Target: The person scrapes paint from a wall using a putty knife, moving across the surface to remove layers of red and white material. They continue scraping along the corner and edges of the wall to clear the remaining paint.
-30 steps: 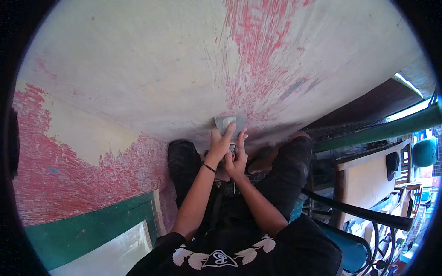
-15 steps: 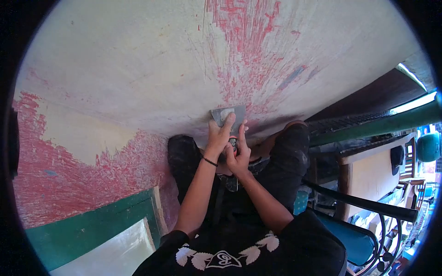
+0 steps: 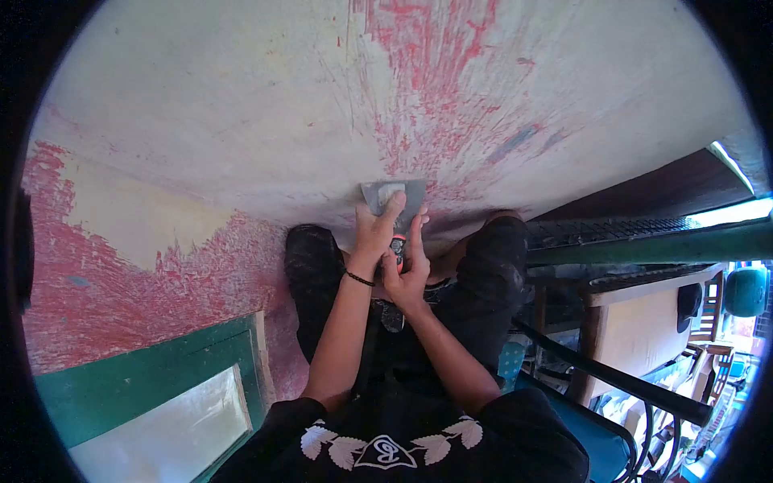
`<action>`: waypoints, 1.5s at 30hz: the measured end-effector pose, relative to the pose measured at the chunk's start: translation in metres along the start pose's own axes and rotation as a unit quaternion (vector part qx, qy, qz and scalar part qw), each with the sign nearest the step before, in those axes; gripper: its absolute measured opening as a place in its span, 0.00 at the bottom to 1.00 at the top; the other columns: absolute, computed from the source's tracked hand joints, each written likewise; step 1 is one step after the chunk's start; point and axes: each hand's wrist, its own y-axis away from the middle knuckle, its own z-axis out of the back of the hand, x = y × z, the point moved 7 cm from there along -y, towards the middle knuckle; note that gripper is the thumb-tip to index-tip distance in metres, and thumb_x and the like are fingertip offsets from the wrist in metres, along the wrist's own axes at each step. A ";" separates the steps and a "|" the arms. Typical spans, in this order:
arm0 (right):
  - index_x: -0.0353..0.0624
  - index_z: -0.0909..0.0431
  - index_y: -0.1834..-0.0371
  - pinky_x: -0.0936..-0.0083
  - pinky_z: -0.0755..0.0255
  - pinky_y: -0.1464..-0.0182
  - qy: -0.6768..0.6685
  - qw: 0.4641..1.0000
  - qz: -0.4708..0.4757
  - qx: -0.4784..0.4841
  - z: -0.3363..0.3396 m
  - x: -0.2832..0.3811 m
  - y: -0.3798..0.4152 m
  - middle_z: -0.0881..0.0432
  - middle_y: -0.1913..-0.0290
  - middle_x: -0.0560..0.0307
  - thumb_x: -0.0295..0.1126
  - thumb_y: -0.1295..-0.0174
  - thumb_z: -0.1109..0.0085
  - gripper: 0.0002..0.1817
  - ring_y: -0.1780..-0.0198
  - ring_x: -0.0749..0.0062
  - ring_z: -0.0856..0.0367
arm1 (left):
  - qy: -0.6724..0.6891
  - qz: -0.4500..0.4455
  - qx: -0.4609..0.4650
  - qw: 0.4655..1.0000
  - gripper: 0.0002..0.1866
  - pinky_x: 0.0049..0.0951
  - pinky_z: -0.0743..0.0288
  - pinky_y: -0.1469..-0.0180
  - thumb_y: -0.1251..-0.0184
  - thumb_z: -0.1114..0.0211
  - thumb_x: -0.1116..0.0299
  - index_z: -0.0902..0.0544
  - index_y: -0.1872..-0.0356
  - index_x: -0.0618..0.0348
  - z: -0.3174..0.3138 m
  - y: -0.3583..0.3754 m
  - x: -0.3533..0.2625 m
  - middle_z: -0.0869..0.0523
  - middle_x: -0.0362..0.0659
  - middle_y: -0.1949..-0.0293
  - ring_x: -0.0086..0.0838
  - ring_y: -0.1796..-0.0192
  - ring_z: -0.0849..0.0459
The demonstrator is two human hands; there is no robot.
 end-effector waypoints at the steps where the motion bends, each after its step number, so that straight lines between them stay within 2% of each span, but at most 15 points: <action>1: 0.30 0.57 0.20 0.71 0.44 0.27 0.015 1.000 0.002 -0.005 0.001 -0.001 0.001 0.53 0.19 0.32 0.19 0.35 0.47 0.42 0.22 0.58 0.44 | -0.008 0.007 0.004 1.000 0.14 0.30 0.14 0.60 0.28 0.35 0.66 0.19 0.56 0.71 0.003 0.000 0.008 0.12 0.47 0.62 0.33 0.64 0.10; 7: 0.37 0.60 0.18 0.87 0.31 0.62 0.071 0.995 0.063 -0.005 -0.006 0.032 -0.002 0.36 0.28 0.54 0.17 0.34 0.49 0.42 0.62 0.87 0.27 | -0.024 -0.029 -0.024 0.999 0.14 0.32 0.13 0.62 0.29 0.34 0.66 0.19 0.56 0.71 0.006 0.004 -0.010 0.12 0.48 0.62 0.33 0.65 0.10; 9: 0.35 0.58 0.19 0.84 0.34 0.53 0.060 0.998 0.032 -0.006 -0.005 0.023 -0.007 0.38 0.27 0.49 0.17 0.34 0.49 0.42 0.51 0.81 0.32 | -0.001 -0.028 -0.011 1.000 0.14 0.33 0.13 0.62 0.29 0.33 0.66 0.19 0.56 0.72 0.000 -0.002 -0.014 0.13 0.48 0.62 0.33 0.65 0.10; 10: 0.33 0.57 0.19 0.79 0.36 0.43 0.033 0.999 -0.012 -0.003 -0.002 0.004 0.003 0.47 0.23 0.42 0.18 0.35 0.49 0.41 0.38 0.74 0.36 | -0.004 -0.026 -0.014 1.000 0.15 0.33 0.13 0.63 0.30 0.33 0.66 0.19 0.56 0.72 0.007 -0.002 0.005 0.13 0.48 0.62 0.33 0.65 0.10; 13: 0.31 0.56 0.20 0.76 0.38 0.32 -0.020 0.996 -0.089 0.006 -0.003 0.008 0.004 0.54 0.18 0.38 0.19 0.35 0.49 0.40 0.27 0.70 0.37 | -0.043 -0.040 -0.018 0.998 0.15 0.32 0.14 0.63 0.30 0.32 0.66 0.20 0.55 0.71 0.008 -0.001 0.000 0.13 0.48 0.61 0.33 0.65 0.10; 18: 0.32 0.56 0.20 0.73 0.41 0.29 -0.074 0.986 -0.149 0.013 0.000 0.010 0.006 0.53 0.19 0.35 0.19 0.35 0.49 0.40 0.24 0.66 0.41 | 0.004 -0.038 -0.052 0.998 0.14 0.31 0.15 0.62 0.29 0.33 0.66 0.19 0.57 0.71 0.016 -0.004 0.021 0.13 0.47 0.64 0.33 0.66 0.11; 21: 0.32 0.55 0.20 0.72 0.44 0.27 -0.038 0.993 -0.108 0.003 0.003 0.007 0.019 0.52 0.20 0.33 0.20 0.35 0.48 0.41 0.22 0.61 0.45 | -0.042 -0.005 -0.023 0.999 0.13 0.30 0.15 0.63 0.30 0.33 0.67 0.19 0.57 0.71 0.008 0.003 0.009 0.13 0.45 0.64 0.32 0.66 0.11; 23: 0.36 0.56 0.19 0.77 0.42 0.42 0.010 0.999 -0.043 0.004 0.003 0.008 0.006 0.41 0.35 0.44 0.20 0.34 0.47 0.41 0.39 0.70 0.41 | -0.015 -0.004 -0.023 1.000 0.14 0.31 0.15 0.64 0.30 0.32 0.67 0.20 0.56 0.70 0.003 0.000 0.002 0.13 0.45 0.63 0.32 0.66 0.11; 24: 0.40 0.58 0.18 0.82 0.40 0.58 0.033 0.999 -0.031 0.012 0.003 0.012 0.008 0.31 0.51 0.55 0.20 0.32 0.47 0.42 0.57 0.79 0.36 | 0.000 0.006 -0.028 1.000 0.14 0.31 0.15 0.64 0.30 0.32 0.68 0.21 0.55 0.70 0.004 0.006 0.008 0.14 0.45 0.62 0.32 0.66 0.11; 27: 0.44 0.60 0.17 0.88 0.35 0.74 0.119 0.989 0.083 0.002 0.007 0.018 -0.001 0.19 0.67 0.64 0.20 0.30 0.48 0.42 0.76 0.89 0.31 | -0.041 -0.056 -0.072 0.995 0.14 0.33 0.13 0.65 0.30 0.32 0.68 0.22 0.54 0.71 0.008 0.001 0.005 0.14 0.46 0.61 0.35 0.65 0.10; 30: 0.41 0.59 0.18 0.84 0.32 0.65 0.072 0.996 0.042 0.000 0.008 0.016 0.001 0.21 0.57 0.55 0.20 0.31 0.48 0.41 0.66 0.82 0.26 | 0.031 0.000 -0.036 0.999 0.14 0.35 0.11 0.65 0.30 0.33 0.68 0.22 0.54 0.71 0.000 0.004 0.005 0.14 0.47 0.61 0.36 0.66 0.10; 31: 0.38 0.57 0.19 0.81 0.29 0.54 0.022 1.000 -0.016 -0.002 0.008 0.011 0.005 0.23 0.45 0.46 0.21 0.32 0.47 0.41 0.56 0.76 0.23 | 0.011 -0.010 -0.043 0.999 0.14 0.35 0.11 0.65 0.30 0.33 0.69 0.22 0.54 0.71 -0.001 0.006 0.001 0.14 0.48 0.61 0.36 0.66 0.11; 33: 0.36 0.55 0.19 0.79 0.26 0.49 -0.050 0.993 -0.109 0.001 0.006 0.008 0.010 0.22 0.40 0.42 0.22 0.32 0.46 0.41 0.52 0.73 0.20 | -0.031 -0.032 -0.053 0.998 0.14 0.35 0.11 0.65 0.30 0.33 0.69 0.22 0.55 0.72 0.000 0.006 -0.006 0.14 0.48 0.62 0.36 0.66 0.11; 37: 0.36 0.57 0.19 0.86 0.28 0.62 -0.065 0.991 -0.118 -0.002 0.001 0.018 0.010 0.17 0.60 0.56 0.24 0.31 0.46 0.41 0.66 0.83 0.24 | -0.008 -0.008 -0.047 0.999 0.14 0.35 0.11 0.65 0.30 0.33 0.69 0.21 0.57 0.73 0.003 0.007 0.000 0.14 0.49 0.63 0.36 0.66 0.11; 45: 0.36 0.57 0.19 0.86 0.29 0.60 -0.023 0.998 -0.060 0.003 0.005 0.017 0.008 0.17 0.58 0.56 0.25 0.30 0.46 0.41 0.64 0.85 0.25 | 0.041 0.006 -0.059 0.997 0.14 0.36 0.11 0.66 0.31 0.32 0.68 0.20 0.57 0.72 -0.002 0.007 -0.001 0.14 0.48 0.63 0.34 0.67 0.11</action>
